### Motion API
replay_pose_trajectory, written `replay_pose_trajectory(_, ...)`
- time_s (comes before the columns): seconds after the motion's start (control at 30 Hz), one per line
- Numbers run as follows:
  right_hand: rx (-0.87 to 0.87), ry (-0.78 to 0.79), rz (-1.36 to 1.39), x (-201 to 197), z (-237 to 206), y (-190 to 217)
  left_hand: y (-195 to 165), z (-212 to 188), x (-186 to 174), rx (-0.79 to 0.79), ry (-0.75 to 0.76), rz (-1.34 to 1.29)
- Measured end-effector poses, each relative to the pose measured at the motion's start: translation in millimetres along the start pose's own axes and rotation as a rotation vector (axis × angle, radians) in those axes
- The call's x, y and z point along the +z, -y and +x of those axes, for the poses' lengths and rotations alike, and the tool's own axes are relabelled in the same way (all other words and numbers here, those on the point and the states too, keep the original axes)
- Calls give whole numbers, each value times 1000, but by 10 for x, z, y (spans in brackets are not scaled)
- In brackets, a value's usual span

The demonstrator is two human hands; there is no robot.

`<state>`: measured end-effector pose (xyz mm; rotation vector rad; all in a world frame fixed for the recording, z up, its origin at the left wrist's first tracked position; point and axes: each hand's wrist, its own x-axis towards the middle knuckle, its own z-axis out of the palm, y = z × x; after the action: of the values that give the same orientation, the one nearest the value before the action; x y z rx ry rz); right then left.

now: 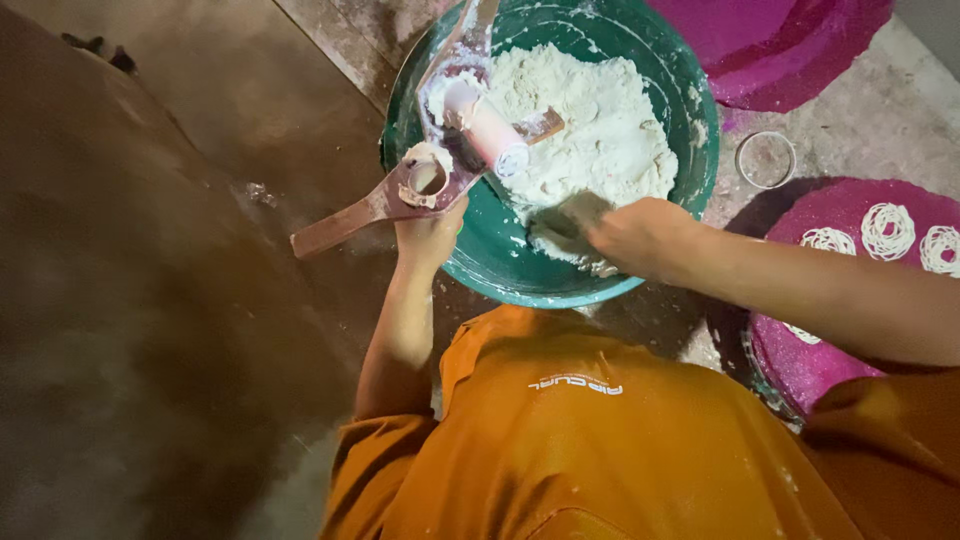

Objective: The person scoops white dough from a green basin into a handheld extruder press, then squeezes the tool over round pink trays to deposit swirled nests of dough strands, working one tray spot at a time. At the end they set the tool down and reposition a pink tray on the table.

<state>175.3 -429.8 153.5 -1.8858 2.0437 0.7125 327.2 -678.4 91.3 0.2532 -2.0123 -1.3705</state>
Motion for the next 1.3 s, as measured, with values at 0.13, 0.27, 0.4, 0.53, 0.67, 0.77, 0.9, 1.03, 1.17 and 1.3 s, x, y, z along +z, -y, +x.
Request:
replay_pose_trajectory(0.13, 53, 183, 313, -216, -353, -184, -84, 34, -27, 100, -15, 46)
replay_pose_trajectory(0.27, 214, 297, 682, -452, -780, -425, -203, 79, -30, -14, 38, 14)
replay_pose_trajectory(0.4, 154, 70, 919, -638, -1157, -664, -378, 149, 139, 244, -153, 86)
replay_pose_trajectory(0.53, -116, -323, 1157, -754, -1235, -812, -574, 157, 249, 148, 39, 101)
replay_pose_trajectory(0.67, 104, -217, 833, -1082, -984, -804, -674, 188, 278, 243, 279, 321)
replay_pose_trajectory(0.77, 249, -203, 385, -1419, -739, -588, -639, 239, 352, 256, 303, 482)
replay_pose_trajectory(0.9, 36, -405, -101, -1424, -355, 45, -532, 172, 435, 4, 426, 345)
replay_pose_trajectory(1.03, -109, -559, -186, -1333, -573, -16, -469, 103, 322, -99, 478, 283)
replay_pose_trajectory(1.17, 190, -364, -111, -1608, -1103, -252, -471, 289, 122, 285, 255, 526)
replay_pose_trajectory(1.3, 19, -504, -191, -1766, -820, -33, -586, 384, 272, 270, 311, 477)
